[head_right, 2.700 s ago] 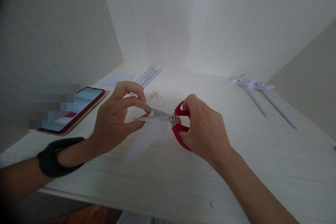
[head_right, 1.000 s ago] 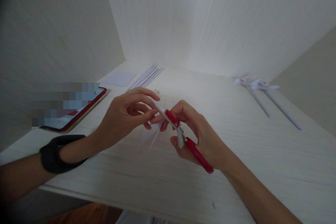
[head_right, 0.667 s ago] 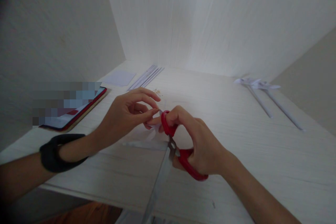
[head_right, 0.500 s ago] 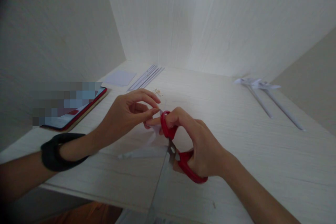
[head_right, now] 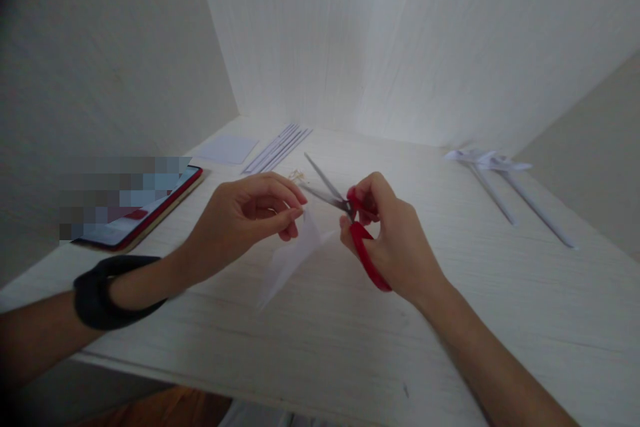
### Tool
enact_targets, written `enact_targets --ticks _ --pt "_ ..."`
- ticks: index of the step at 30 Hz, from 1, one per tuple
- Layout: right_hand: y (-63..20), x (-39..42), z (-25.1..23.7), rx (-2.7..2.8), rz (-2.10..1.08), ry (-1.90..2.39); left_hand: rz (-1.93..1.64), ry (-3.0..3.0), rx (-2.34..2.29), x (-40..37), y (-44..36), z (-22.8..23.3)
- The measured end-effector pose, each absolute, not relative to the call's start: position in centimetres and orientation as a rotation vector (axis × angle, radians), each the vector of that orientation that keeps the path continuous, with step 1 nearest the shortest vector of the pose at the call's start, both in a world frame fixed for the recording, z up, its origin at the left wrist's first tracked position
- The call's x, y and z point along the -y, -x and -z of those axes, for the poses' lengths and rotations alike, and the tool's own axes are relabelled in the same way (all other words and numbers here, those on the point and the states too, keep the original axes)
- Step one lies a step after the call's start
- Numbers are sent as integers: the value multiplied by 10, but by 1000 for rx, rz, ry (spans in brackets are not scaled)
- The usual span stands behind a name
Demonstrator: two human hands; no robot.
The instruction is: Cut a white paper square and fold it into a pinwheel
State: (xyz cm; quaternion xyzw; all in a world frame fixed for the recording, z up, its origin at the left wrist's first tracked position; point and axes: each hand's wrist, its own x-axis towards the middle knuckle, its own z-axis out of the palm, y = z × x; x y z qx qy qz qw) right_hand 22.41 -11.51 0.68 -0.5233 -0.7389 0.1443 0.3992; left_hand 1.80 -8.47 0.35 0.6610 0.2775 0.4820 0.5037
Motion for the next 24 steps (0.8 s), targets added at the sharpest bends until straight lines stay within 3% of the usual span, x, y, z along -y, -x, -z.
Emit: enact_targets --ticks 6,24 --pt "-223 112 0 1997 -118 1535 -1150 -1652 -657 85 -17 -3" --pt "-220 113 4 2025 -17 1501 -1186 -1817 -681 87 -14 -3"
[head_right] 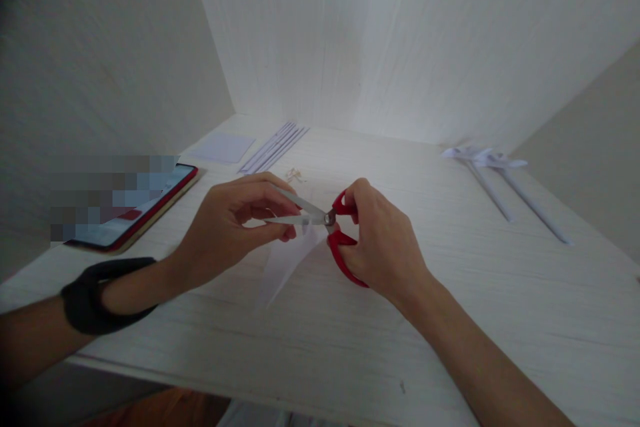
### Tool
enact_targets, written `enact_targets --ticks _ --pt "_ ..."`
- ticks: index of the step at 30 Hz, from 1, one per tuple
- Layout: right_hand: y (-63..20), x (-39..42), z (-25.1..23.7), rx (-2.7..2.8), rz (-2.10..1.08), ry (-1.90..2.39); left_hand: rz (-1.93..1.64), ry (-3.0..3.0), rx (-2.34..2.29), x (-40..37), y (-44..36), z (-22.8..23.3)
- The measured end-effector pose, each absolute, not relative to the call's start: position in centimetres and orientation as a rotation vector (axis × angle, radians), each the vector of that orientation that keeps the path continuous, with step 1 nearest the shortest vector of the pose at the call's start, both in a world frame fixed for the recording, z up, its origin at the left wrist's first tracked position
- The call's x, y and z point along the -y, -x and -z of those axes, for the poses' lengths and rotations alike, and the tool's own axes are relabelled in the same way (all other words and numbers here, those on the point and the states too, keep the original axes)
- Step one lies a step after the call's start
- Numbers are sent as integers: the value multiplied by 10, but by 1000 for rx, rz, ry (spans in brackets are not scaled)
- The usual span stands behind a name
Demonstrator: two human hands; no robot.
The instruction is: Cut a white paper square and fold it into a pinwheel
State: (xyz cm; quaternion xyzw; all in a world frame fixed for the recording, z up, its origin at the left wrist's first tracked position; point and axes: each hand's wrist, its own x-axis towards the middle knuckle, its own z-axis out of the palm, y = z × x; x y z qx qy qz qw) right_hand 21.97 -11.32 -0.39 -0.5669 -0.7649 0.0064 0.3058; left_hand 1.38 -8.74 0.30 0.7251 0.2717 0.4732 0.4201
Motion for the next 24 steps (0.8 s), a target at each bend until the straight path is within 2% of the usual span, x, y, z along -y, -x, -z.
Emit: enact_targets --ticks 24 --pt "-215 115 1 2035 99 1610 -1154 -1667 -671 88 -17 -4"
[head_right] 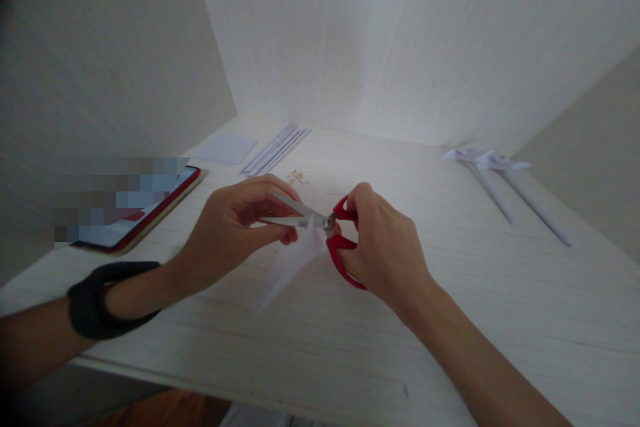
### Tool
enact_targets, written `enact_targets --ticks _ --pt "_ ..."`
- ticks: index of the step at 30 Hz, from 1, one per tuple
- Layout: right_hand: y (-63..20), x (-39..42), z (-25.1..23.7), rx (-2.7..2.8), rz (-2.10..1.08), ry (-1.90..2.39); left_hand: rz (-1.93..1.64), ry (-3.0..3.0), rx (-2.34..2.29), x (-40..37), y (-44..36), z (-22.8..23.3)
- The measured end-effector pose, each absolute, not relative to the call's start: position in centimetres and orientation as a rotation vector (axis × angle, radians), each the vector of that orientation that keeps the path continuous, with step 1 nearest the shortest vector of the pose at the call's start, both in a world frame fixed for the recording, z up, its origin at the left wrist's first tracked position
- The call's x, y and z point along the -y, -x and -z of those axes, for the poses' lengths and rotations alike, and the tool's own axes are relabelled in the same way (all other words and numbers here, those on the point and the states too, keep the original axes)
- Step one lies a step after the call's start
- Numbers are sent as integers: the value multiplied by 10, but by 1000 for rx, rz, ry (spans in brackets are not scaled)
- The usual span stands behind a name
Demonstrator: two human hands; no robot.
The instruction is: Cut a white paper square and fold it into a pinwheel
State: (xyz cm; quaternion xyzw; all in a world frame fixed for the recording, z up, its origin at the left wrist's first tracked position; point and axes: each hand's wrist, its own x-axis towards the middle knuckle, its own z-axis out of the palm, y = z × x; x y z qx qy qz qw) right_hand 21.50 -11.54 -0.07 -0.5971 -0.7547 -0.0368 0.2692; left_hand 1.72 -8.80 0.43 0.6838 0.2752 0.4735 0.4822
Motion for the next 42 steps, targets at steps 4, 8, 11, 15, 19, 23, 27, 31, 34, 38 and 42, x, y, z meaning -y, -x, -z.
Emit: enact_targets --ticks 4,8,11,15,19,23,27,31,34,38,42 --pt "-217 116 0 2041 139 1616 -1148 -1666 -687 89 -17 -6" --pt "-216 116 -2 2048 187 1643 -1144 -1683 -724 89 -17 -5" --pt "-214 117 -3 2042 225 1657 -1155 -1661 -719 89 -17 -3" --pt "-213 118 -3 2043 261 1661 -1156 -1616 -691 89 -18 -2" --pt "-213 117 -3 2041 245 1662 -1152 -1598 -673 90 -18 -3" --pt "-213 118 -2 1996 180 1642 -1176 -1633 -655 90 -17 -5" --pt "-214 115 -3 1915 35 1601 -1219 -1695 -665 90 -17 -7" --pt "-223 105 -2 1766 -113 1582 -1258 -1762 -658 90 -16 -9" --pt "-233 95 3 1690 -207 1658 -1274 -1814 -661 90 -15 -8" --pt "-243 87 11 1665 -388 1782 -1298 -1874 -680 88 -15 -6" --pt "-250 84 18 1821 -392 1868 -1268 -1804 -677 88 -14 -5"
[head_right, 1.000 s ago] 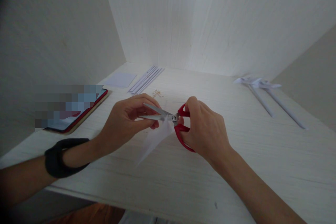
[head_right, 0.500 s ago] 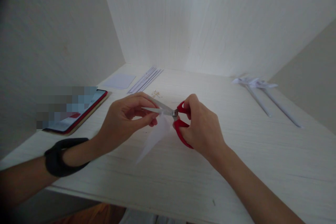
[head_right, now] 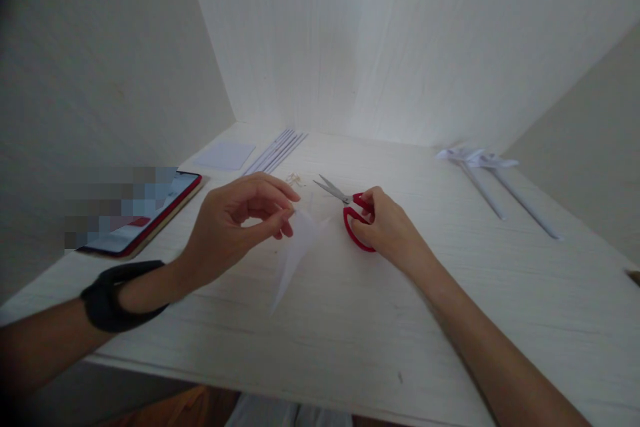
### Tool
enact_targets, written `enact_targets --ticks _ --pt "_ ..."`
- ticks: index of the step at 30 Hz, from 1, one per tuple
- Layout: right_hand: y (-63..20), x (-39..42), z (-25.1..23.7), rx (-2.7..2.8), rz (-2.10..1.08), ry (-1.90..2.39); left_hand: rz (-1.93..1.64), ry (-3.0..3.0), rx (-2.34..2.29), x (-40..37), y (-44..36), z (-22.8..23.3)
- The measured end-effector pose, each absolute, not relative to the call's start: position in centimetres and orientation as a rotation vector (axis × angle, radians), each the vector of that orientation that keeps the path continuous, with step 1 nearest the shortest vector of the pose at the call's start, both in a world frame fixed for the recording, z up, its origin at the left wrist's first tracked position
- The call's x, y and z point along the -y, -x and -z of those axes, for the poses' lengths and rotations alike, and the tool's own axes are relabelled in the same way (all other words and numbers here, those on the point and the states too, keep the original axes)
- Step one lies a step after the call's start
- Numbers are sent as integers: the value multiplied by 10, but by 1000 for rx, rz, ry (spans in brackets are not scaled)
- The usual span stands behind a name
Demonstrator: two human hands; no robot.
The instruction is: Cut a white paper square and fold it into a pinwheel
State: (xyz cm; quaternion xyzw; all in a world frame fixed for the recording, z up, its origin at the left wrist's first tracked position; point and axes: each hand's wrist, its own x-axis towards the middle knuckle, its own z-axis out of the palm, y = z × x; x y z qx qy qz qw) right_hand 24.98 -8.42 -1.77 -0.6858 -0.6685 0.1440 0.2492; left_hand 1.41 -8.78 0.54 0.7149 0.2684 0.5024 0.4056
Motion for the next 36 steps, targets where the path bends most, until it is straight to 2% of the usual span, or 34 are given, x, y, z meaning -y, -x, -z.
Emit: enact_targets --ticks 6,21,28,36 --pt "-259 80 29 2015 -87 1768 -1205 -1640 -709 86 -14 -7" --pt "-245 86 25 2199 -3 1755 -1263 -1761 -723 85 -12 -5" --pt "-234 90 6 2376 101 1954 -1322 -1880 -764 83 -8 -8" --pt "-220 88 -19 2430 159 1996 -1420 -2273 -904 76 -3 -14"
